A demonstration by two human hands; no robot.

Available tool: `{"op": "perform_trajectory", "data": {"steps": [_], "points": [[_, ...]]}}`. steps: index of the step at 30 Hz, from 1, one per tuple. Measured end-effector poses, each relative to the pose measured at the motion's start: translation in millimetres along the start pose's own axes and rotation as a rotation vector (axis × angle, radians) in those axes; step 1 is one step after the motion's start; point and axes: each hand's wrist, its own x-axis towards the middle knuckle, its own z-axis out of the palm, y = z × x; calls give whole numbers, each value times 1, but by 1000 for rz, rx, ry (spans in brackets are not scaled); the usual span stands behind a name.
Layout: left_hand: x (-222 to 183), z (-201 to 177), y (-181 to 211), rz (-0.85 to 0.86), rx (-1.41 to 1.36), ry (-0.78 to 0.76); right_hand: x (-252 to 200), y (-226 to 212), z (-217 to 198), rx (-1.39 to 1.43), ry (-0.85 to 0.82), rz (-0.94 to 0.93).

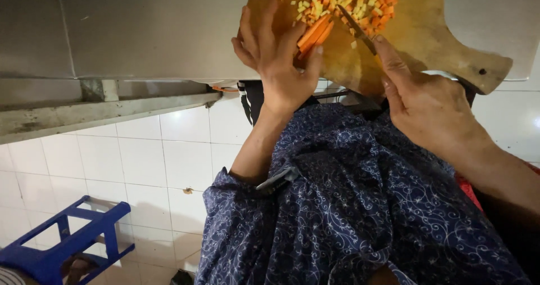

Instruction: Dicing carrot strips and slicing whole carrots on a wooden board, then transferring the pieces to a bowl.

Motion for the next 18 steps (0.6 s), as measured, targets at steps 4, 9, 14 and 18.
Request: {"op": "perform_trajectory", "data": {"steps": [4,9,14,18], "points": [[-3,6,-3,15,-17,50,-4,-1,10,-27,123,-103],[-2,1,5,-9,-26,5,-4,-7,11,-63,212,-223],[-2,-1,4,25,-7,-11,1,-6,16,-154,242,-249],[-4,2,1,31,-18,-16,3,-8,9,-261,227,-261]]}}
